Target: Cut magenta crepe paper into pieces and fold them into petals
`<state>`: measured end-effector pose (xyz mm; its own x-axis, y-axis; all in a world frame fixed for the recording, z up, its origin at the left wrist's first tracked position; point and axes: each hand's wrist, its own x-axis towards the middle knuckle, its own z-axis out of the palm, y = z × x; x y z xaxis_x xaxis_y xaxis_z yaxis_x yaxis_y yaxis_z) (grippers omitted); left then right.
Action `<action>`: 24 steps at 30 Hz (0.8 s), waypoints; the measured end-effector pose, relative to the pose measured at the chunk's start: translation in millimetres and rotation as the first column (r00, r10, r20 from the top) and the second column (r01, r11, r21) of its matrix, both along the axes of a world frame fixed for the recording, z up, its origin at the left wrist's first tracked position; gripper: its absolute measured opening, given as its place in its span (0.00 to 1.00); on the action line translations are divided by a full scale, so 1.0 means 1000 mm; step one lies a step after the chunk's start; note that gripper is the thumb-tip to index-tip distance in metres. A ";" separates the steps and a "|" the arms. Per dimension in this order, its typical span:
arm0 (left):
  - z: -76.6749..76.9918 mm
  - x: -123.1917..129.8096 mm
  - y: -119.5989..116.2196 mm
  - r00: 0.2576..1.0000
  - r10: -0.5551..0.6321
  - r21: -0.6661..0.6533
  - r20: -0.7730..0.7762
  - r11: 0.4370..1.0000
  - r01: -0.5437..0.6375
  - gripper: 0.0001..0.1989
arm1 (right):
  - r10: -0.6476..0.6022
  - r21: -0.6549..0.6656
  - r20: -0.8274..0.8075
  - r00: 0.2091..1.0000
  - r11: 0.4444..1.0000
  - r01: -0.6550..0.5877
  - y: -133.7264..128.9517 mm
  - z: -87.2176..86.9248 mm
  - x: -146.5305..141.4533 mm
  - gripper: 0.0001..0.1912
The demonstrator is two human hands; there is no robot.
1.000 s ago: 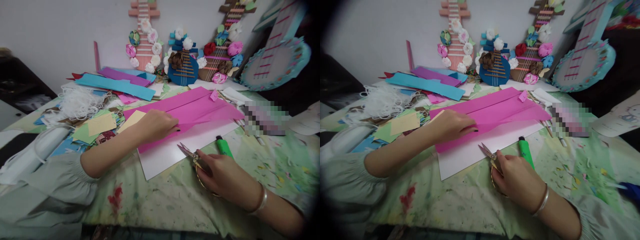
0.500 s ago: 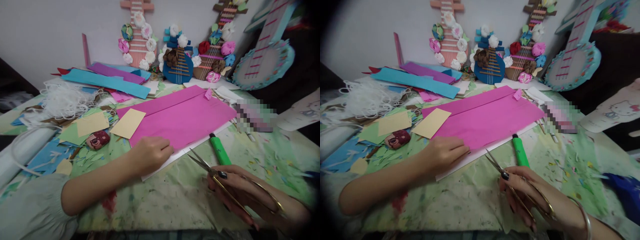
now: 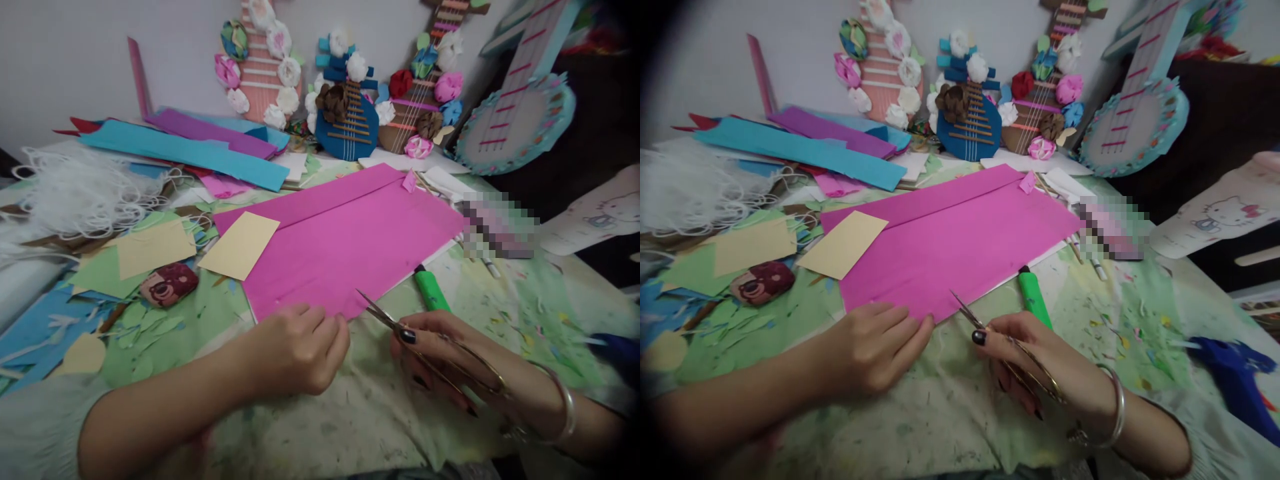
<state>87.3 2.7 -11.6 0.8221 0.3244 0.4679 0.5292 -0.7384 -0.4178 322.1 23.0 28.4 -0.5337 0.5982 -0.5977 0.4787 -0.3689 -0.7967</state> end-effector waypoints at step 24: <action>-0.005 0.000 0.001 0.998 -0.040 -0.088 0.045 0.995 0.044 0.10 | -0.029 -0.035 0.030 0.999 0.999 0.030 0.008 -0.010 -0.002 0.22</action>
<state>86.9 3.5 -16.9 0.8152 0.3321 0.4745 0.5135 -0.7934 -0.3269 319.7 30.8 18.8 -0.4979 0.5918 -0.6339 0.4900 -0.4111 -0.7687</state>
